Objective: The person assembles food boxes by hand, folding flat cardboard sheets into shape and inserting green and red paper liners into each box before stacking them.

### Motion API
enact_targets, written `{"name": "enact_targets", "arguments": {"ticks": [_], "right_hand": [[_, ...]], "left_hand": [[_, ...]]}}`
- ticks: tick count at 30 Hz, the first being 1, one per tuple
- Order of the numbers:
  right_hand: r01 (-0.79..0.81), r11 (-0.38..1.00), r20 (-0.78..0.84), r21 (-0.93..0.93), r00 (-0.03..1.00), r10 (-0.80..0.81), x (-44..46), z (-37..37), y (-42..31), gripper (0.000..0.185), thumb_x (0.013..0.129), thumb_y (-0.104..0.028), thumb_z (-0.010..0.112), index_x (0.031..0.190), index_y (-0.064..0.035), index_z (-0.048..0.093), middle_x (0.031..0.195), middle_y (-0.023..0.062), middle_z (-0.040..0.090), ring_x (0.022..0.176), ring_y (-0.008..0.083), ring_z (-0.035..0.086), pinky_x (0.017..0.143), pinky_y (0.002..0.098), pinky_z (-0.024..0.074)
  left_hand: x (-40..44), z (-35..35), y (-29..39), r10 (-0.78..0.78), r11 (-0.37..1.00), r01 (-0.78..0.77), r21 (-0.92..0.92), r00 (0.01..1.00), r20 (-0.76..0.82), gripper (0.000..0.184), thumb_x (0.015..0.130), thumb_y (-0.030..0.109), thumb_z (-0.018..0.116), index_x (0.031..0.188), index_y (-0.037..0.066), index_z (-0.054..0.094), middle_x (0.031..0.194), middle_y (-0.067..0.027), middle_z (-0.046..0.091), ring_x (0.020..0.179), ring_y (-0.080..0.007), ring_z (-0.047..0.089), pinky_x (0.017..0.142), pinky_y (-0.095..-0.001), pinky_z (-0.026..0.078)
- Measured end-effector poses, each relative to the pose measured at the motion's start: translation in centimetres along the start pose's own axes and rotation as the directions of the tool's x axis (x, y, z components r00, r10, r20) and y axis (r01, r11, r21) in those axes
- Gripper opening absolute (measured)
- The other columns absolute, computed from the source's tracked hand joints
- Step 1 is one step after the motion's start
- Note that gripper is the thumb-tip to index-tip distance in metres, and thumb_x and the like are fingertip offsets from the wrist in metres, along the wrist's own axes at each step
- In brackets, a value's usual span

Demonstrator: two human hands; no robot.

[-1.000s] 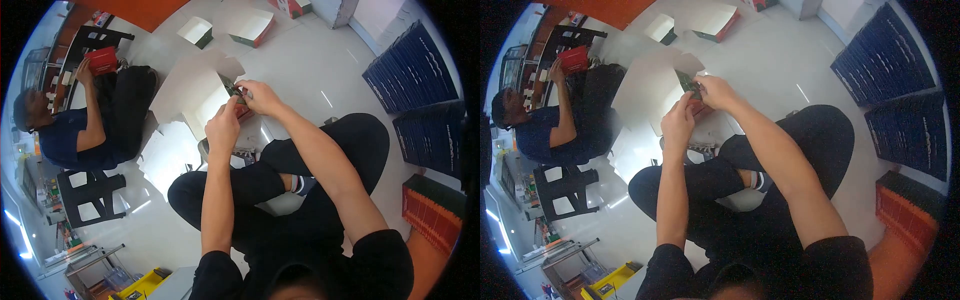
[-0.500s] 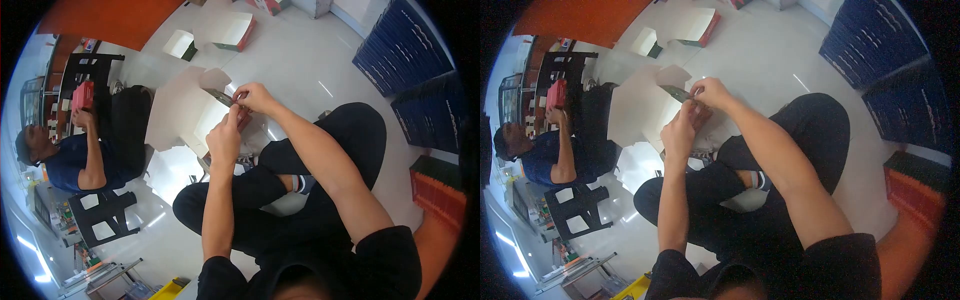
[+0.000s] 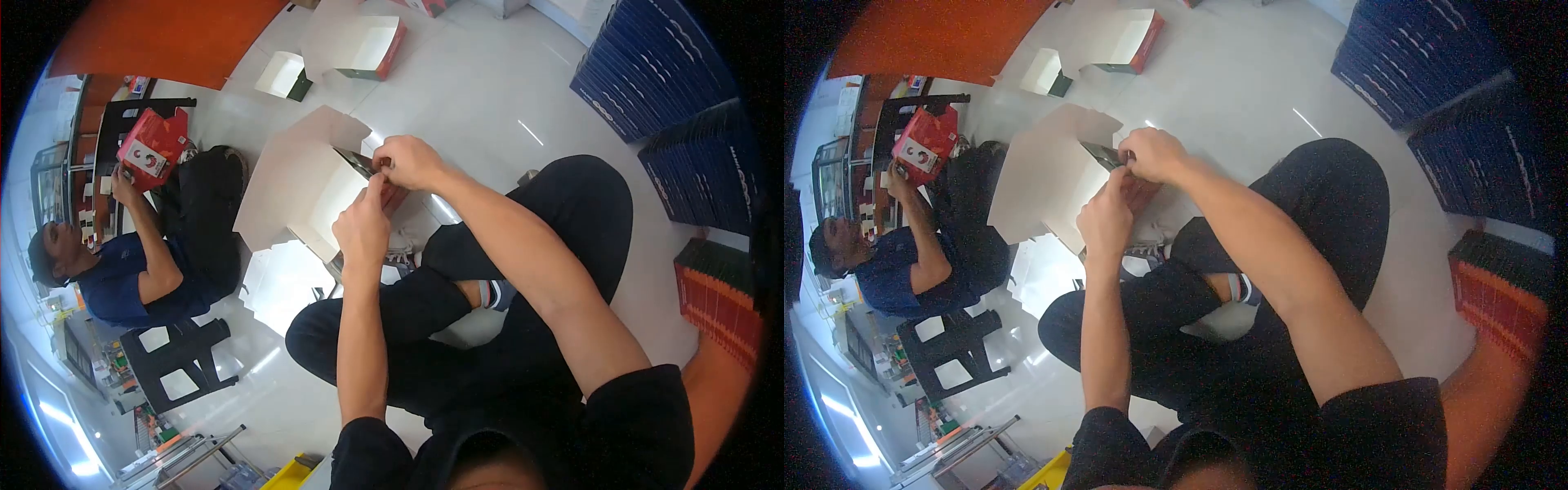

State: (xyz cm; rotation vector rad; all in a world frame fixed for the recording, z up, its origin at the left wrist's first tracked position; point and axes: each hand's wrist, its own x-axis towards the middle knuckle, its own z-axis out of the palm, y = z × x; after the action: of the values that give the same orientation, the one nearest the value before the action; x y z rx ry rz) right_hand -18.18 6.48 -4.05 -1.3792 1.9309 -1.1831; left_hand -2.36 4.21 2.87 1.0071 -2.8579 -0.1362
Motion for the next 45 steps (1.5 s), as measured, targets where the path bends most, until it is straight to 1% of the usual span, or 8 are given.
{"name": "enact_targets", "arguments": {"ticks": [10, 15, 16, 18, 26, 40, 43, 45], "right_hand": [[0.019, 0.995, 0.093, 0.100, 0.995, -0.028, 0.3, 0.3, 1.4, 0.020, 0.071, -0.009, 0.068, 0.090, -0.0048, 0.072, 0.094, 0.0146, 0.071, 0.087, 0.0346, 0.067, 0.077, 0.0435, 0.0528], [0.077, 0.997, 0.234, -0.029, 0.970, -0.068, 0.0, -1.2, 0.1, 0.029, 0.070, -0.008, 0.066, 0.100, -0.0080, 0.070, 0.100, 0.0149, 0.069, 0.096, 0.0355, 0.067, 0.082, 0.0431, 0.0534], [0.073, 0.997, 0.227, -0.028, 0.972, -0.065, -0.1, -1.0, -0.1, 0.029, 0.070, -0.008, 0.066, 0.100, -0.0080, 0.070, 0.100, 0.0149, 0.069, 0.096, 0.0355, 0.067, 0.082, 0.0431, 0.0534], [0.107, 0.984, 0.194, -0.140, 0.978, -0.079, 0.0, -1.0, -0.8, 0.032, 0.071, -0.008, 0.068, 0.103, -0.0087, 0.070, 0.111, 0.0153, 0.065, 0.097, 0.0375, 0.066, 0.085, 0.0439, 0.0537], [0.144, 0.908, 0.239, -0.393, 0.970, -0.051, 0.8, -1.7, -2.7, 0.031, 0.075, -0.011, 0.071, 0.106, -0.0098, 0.071, 0.117, 0.0150, 0.064, 0.099, 0.0331, 0.069, 0.081, 0.0460, 0.0564], [-0.007, 0.994, -0.199, -0.112, 0.980, -0.016, 1.2, 2.1, 0.0, 0.009, 0.076, -0.012, 0.066, 0.082, -0.0052, 0.069, 0.078, 0.0184, 0.070, 0.073, 0.0394, 0.068, 0.068, 0.0494, 0.0542], [-0.054, 0.999, -0.231, 0.000, 0.971, 0.052, 1.3, 1.8, 0.1, 0.011, 0.080, -0.018, 0.066, 0.080, -0.0069, 0.069, 0.076, 0.0184, 0.069, 0.072, 0.0403, 0.067, 0.067, 0.0499, 0.0529], [-0.079, 0.996, -0.205, -0.044, 0.976, 0.068, 0.9, 1.2, -0.5, 0.016, 0.083, -0.023, 0.066, 0.080, -0.0076, 0.070, 0.076, 0.0181, 0.069, 0.072, 0.0400, 0.067, 0.067, 0.0498, 0.0529]], "left_hand": [[-0.6, 0.3, -0.7, 0.014, 1.000, -0.016, 0.010, 0.987, 0.158, 0.039, 0.089, 0.008, 0.055, 0.126, 0.021, 0.057, 0.099, -0.0106, 0.073, 0.080, -0.0380, 0.070, 0.065, -0.0490, 0.053], [0.7, -0.3, -3.0, -0.007, 0.827, 0.040, -0.560, 0.998, 0.061, 0.043, 0.090, 0.008, 0.057, 0.132, 0.019, 0.054, 0.098, -0.0134, 0.072, 0.084, -0.0366, 0.070, 0.072, -0.0469, 0.055], [1.2, -0.5, -3.2, 0.001, 0.828, 0.034, -0.559, 0.998, 0.063, 0.043, 0.090, 0.008, 0.057, 0.132, 0.019, 0.054, 0.098, -0.0134, 0.072, 0.084, -0.0366, 0.070, 0.072, -0.0469, 0.055], [3.0, -1.1, -3.2, 0.138, 0.990, -0.136, 0.027, 0.977, -0.159, 0.045, 0.089, 0.005, 0.059, 0.131, 0.018, 0.056, 0.097, -0.0128, 0.070, 0.088, -0.0351, 0.070, 0.073, -0.0454, 0.056], [5.1, -0.3, -4.9, 0.283, 0.943, -0.289, -0.166, 0.957, -0.058, 0.020, 0.080, 0.003, 0.069, 0.100, 0.005, 0.070, 0.101, -0.0144, 0.071, 0.093, -0.0352, 0.067, 0.082, -0.0440, 0.052], [5.5, -0.2, -3.8, 0.070, 0.989, -0.048, -0.138, 0.985, 0.157, 0.016, 0.086, 0.012, 0.068, 0.101, 0.008, 0.072, 0.103, -0.0161, 0.072, 0.095, -0.0366, 0.068, 0.082, -0.0453, 0.053], [4.5, 1.1, -4.4, 0.004, 0.972, 0.025, -0.232, 0.992, 0.127, 0.019, 0.089, 0.013, 0.065, 0.106, 0.007, 0.072, 0.101, -0.0159, 0.073, 0.094, -0.0363, 0.069, 0.082, -0.0459, 0.053], [3.0, 1.4, -5.1, -0.155, 0.781, 0.118, -0.614, 0.988, -0.008, 0.024, 0.091, 0.014, 0.063, 0.111, 0.003, 0.069, 0.099, -0.0197, 0.073, 0.093, -0.0375, 0.069, 0.081, -0.0464, 0.052]]}}
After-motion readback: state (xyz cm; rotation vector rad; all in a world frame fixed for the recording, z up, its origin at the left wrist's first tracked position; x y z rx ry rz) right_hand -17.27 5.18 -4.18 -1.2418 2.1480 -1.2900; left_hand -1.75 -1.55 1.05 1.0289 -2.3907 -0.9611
